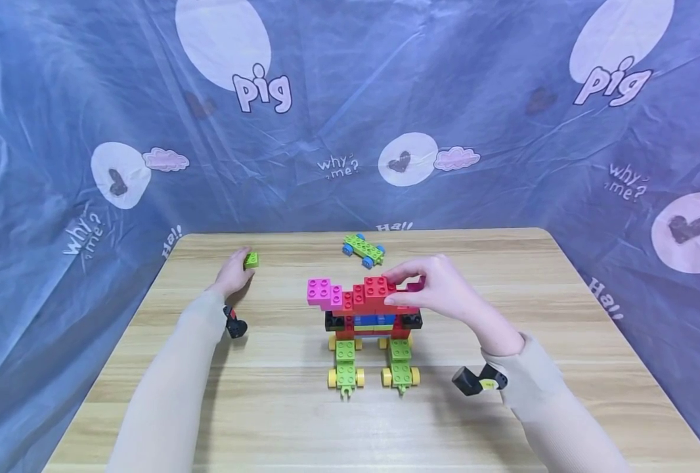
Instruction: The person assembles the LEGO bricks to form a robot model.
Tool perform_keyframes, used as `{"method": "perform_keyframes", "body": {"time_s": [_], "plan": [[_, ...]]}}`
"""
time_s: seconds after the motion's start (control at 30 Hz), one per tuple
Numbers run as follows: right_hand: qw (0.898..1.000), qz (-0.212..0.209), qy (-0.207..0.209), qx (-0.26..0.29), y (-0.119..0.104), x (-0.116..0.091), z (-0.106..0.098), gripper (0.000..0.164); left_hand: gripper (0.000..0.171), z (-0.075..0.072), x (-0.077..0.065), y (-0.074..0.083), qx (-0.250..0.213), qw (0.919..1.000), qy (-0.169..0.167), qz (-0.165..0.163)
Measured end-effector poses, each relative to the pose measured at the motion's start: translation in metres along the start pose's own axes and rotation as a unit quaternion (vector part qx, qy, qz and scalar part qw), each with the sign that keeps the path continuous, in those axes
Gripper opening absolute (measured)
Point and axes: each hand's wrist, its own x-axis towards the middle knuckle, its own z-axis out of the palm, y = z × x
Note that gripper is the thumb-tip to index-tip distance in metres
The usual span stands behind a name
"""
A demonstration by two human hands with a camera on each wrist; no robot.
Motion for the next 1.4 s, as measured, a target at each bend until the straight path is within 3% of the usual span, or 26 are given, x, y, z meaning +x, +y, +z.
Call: {"method": "perform_keyframes", "body": {"time_s": [0.17, 0.53, 0.8, 0.97, 1.13, 1.4], "plan": [[1.000, 0.001, 0.000, -0.001, 0.000, 0.000, 0.000, 0.038, 0.053, 0.002, 0.001, -0.001, 0.002, 1.0000, -0.005, -0.002], [1.000, -0.001, 0.004, 0.002, 0.001, 0.000, 0.000, 0.038, 0.049, 0.008, 0.000, -0.004, -0.033, 0.9989, 0.028, -0.020], [1.000, 0.000, 0.001, -0.001, 0.000, 0.000, -0.001, 0.039, 0.052, 0.005, 0.000, 0.014, -0.064, 0.9968, 0.030, -0.038], [1.000, 0.003, -0.002, -0.001, -0.001, 0.000, -0.001, 0.040, 0.053, -0.005, 0.005, 0.042, -0.105, 0.9932, 0.050, 0.006], [1.000, 0.003, 0.004, -0.010, -0.002, 0.000, -0.001, 0.040, 0.049, -0.022, 0.002, 0.082, -0.121, 0.9883, 0.072, 0.059], [1.000, 0.005, 0.003, -0.019, -0.005, -0.001, -0.002, 0.040, 0.047, -0.050, -0.021, 0.149, -0.146, 0.9789, 0.098, 0.104]]}}
